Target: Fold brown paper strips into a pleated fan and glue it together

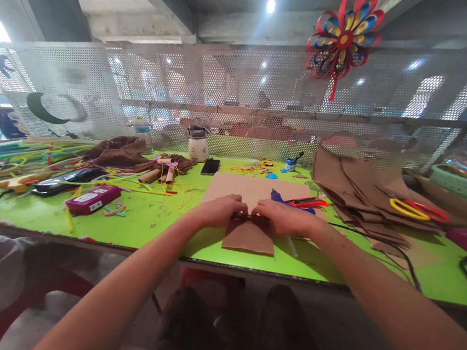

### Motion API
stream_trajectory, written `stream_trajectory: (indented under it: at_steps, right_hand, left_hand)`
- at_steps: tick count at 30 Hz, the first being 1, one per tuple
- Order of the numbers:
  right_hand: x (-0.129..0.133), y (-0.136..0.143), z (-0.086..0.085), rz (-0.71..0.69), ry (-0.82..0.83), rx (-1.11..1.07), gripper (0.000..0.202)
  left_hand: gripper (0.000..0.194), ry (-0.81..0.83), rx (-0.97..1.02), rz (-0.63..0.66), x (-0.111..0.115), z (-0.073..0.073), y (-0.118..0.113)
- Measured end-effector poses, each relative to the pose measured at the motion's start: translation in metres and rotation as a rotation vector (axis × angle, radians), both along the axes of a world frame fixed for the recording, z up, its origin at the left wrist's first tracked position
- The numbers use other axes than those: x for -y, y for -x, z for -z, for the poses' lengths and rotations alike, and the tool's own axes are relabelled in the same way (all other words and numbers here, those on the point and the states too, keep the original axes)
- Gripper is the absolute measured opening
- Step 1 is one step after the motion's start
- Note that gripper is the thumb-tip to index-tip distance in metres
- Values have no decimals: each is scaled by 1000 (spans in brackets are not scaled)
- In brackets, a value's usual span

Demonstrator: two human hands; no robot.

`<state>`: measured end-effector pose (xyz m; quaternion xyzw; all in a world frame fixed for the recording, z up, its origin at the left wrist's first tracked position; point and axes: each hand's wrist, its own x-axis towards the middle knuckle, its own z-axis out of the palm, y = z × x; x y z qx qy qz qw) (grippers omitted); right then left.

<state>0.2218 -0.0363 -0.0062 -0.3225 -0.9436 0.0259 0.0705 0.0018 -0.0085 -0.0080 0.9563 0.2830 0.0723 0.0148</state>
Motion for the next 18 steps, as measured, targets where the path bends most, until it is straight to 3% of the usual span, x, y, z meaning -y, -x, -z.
stream_trajectory:
  at_steps: [3, 9, 15, 18]
  right_hand:
    - [0, 0, 1, 0, 3, 1, 30]
    - [7, 7, 1, 50, -78, 76, 30]
    - [13, 18, 8, 110, -243, 89, 18]
    - [11, 21, 10, 121, -286, 88, 17]
  left_hand:
    - [18, -69, -20, -27, 7, 1, -3]
    - [21, -147, 8, -77, 20, 5, -5]
    - [23, 219, 222, -163, 3, -1, -5]
    - [36, 308, 261, -218, -11, -8, -7]
